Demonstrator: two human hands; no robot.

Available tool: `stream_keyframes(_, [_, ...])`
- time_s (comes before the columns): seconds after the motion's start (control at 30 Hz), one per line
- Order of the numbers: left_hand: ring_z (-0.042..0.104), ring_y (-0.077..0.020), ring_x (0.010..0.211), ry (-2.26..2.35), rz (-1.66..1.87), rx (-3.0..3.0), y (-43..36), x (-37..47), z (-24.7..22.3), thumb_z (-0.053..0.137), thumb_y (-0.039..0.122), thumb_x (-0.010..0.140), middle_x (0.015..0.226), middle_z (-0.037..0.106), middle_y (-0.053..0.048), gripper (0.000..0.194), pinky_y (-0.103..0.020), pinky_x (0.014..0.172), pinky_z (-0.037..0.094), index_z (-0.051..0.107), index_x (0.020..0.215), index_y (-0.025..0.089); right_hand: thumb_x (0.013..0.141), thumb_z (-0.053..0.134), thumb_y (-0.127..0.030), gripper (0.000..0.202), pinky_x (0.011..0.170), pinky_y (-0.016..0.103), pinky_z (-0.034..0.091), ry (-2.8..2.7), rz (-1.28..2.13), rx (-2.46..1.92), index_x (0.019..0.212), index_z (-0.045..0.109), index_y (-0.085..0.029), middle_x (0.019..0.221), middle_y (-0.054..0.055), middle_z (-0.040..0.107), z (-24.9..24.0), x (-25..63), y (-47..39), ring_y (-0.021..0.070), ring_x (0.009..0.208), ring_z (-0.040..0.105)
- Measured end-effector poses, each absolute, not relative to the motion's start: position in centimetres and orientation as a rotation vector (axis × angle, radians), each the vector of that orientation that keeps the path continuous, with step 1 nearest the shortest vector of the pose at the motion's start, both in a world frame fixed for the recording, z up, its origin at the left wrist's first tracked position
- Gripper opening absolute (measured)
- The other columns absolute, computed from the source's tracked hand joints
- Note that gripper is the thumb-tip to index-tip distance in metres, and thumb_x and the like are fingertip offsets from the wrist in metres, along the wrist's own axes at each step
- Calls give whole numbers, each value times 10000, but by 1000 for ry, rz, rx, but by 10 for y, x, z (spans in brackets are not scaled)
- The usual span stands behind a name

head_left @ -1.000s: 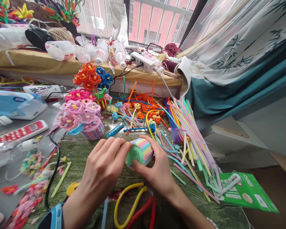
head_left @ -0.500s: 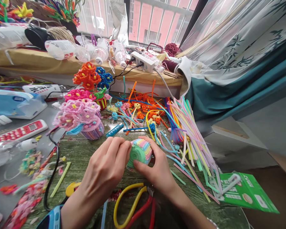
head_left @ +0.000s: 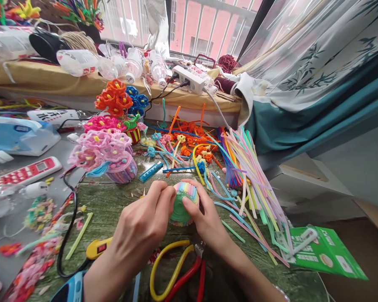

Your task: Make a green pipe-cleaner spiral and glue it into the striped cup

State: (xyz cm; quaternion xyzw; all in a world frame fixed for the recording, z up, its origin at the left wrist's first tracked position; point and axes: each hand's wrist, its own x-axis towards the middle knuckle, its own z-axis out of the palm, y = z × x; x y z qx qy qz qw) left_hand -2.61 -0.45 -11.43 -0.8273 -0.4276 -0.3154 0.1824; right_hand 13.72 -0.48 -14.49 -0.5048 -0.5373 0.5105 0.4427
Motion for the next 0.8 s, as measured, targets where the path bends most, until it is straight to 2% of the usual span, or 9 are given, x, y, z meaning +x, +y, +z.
stream_keyframes(0.23, [661,-120,621,-1213,-891,-2337,-9,-22,-120,480,104,1003,918,661,-54,90,-266,495,422,564,982,127,865,595,-415,421,885,366,547,-1313,1255,-1254,1235,555,-220,1219,81,659,-140,137,-7,264,1105,637])
stream_keyframes(0.43, [713,-164,797,-1183,-851,-2361,-12,-21,-123,443,49,987,955,658,-85,138,-254,489,427,556,964,125,864,595,-399,409,1017,411,482,-1312,1205,-1245,1227,567,-213,1240,81,648,-138,137,-9,262,1141,616])
stream_keyframes(0.57, [694,-133,698,-1235,-881,-2362,-12,-22,-121,449,87,997,916,650,-56,120,-239,495,451,559,992,137,868,605,-404,434,1070,414,450,-1327,1230,-1225,1258,559,-221,1282,76,640,-140,138,-5,259,1193,602])
stream_keyframes(0.67, [676,-121,641,-1268,-947,-2357,-8,-24,-117,443,121,1011,902,633,-47,115,-231,503,479,556,999,134,859,633,-421,532,1104,411,423,-1362,1331,-1179,1339,516,-225,1364,76,598,-141,143,-2,256,1264,565])
stream_keyframes(0.8, [689,-117,686,-1305,-1019,-2452,-3,-29,-112,420,135,1017,906,618,-43,150,-199,535,523,570,1018,128,837,683,-454,631,1042,415,490,-1371,1465,-1112,1395,480,-240,1345,77,612,-143,148,1,265,1227,599])
